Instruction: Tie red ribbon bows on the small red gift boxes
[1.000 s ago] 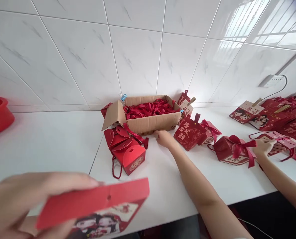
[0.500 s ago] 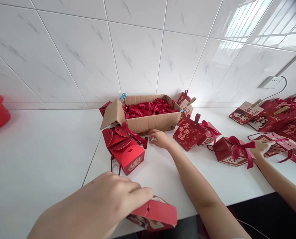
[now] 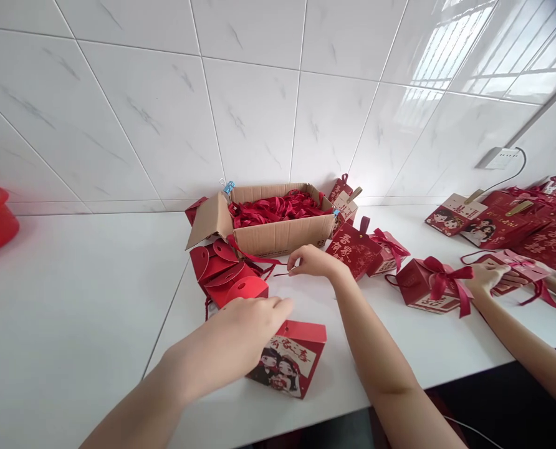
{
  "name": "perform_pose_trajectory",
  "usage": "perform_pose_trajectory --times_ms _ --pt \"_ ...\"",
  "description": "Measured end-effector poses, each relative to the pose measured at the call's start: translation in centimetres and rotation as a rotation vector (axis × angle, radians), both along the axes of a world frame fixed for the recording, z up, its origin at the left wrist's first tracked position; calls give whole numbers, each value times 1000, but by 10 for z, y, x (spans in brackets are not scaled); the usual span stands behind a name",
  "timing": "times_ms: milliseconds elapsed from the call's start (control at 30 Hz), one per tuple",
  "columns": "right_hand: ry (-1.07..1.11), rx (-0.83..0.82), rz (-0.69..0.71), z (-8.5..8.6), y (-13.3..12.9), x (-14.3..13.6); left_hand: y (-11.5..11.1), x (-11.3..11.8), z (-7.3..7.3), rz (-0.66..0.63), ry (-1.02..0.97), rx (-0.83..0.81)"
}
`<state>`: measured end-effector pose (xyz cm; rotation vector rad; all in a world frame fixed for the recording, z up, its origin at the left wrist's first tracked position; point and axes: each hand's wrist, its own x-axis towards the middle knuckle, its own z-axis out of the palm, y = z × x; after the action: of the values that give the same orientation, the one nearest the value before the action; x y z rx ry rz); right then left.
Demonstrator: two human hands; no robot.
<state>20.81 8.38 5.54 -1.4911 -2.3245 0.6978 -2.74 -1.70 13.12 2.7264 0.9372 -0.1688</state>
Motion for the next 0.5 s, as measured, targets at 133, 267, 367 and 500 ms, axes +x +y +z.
perform_pose_trajectory --times_ms 133,267,367,500 --pt "66 80 -77 44 -33 18 1 3 0 2 20 -28" --pt "230 108 12 76 -68 27 0 3 2 -18 -15 -59" --pt "317 171 65 87 -86 24 0 6 3 -38 -54 -49" --pt "473 352 -23 90 -96 7 -1 12 3 -55 -76 -45"
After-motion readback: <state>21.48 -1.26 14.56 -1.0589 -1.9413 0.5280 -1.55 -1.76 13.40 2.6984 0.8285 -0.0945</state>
